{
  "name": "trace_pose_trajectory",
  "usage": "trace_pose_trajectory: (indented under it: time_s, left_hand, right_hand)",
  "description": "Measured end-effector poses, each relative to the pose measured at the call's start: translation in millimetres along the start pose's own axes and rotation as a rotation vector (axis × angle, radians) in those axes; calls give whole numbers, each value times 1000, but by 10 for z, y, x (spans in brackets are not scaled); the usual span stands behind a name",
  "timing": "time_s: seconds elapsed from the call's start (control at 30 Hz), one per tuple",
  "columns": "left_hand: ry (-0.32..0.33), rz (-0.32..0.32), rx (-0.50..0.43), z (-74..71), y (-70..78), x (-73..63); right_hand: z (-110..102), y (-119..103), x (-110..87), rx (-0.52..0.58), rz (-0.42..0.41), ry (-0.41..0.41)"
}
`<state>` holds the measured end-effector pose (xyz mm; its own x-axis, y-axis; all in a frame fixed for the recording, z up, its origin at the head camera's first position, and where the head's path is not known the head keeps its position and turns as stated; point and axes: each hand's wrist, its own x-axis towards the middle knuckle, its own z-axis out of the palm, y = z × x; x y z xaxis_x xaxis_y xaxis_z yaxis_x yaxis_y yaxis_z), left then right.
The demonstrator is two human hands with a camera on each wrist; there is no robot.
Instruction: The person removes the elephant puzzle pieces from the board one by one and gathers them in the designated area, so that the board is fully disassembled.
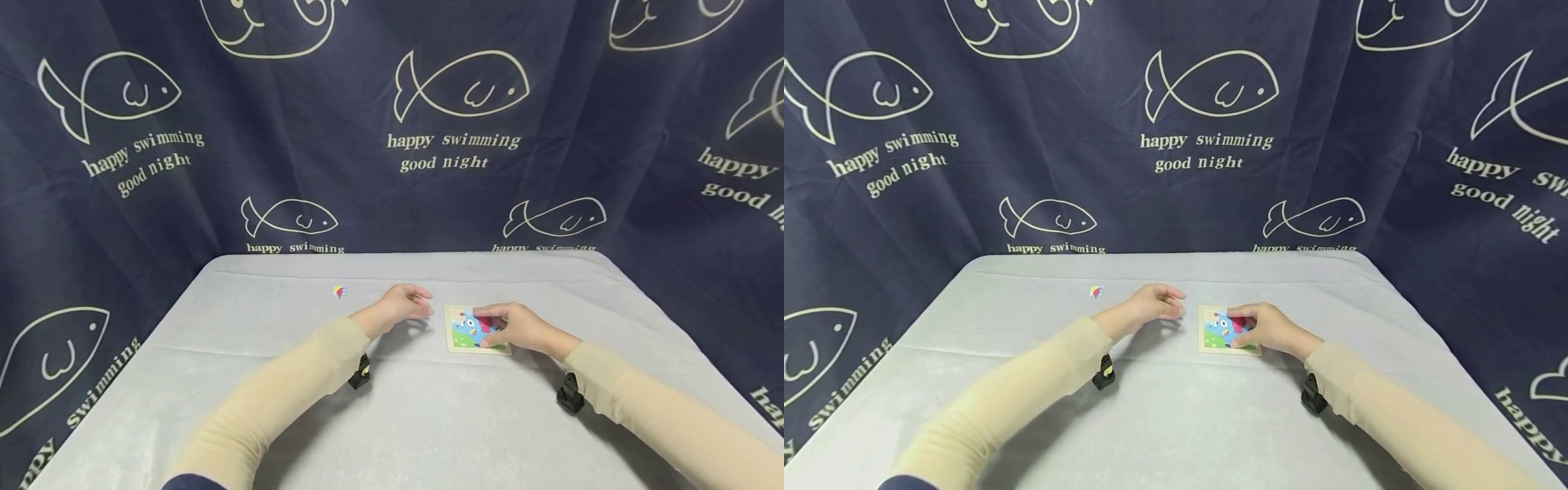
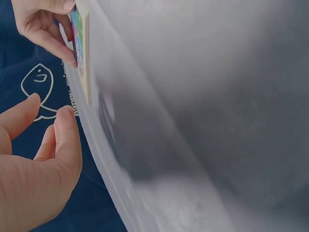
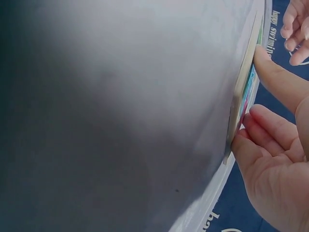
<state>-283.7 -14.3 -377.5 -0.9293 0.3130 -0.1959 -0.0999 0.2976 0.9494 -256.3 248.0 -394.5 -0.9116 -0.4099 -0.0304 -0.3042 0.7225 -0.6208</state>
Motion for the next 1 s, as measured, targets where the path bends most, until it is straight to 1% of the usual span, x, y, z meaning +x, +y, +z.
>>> trace_pose_trajectory:
  time_s: [0.3, 0.57, 0.63, 0.77, 0.87, 1.0]
  left_hand:
    - [-17, 1, 100, 166, 2, 19]
    - [-30, -32, 96, 341, -37, 19]
    - [-30, -28, 104, 366, -48, 21]
    - [-11, -31, 139, 395, -59, 33]
    - [6, -29, 202, 412, -60, 54]
    - [34, -14, 322, 446, -52, 91]
  right_hand:
    - [-25, -30, -10, -22, -18, -15]
    - [-15, -5, -10, -20, -29, -18]
    - [-15, -2, -13, -16, -35, -15]
    - [-15, -7, -22, -7, -34, -16]
    - [-12, -21, -25, -9, -37, -15]
    - [-16, -40, -27, -7, -43, -11]
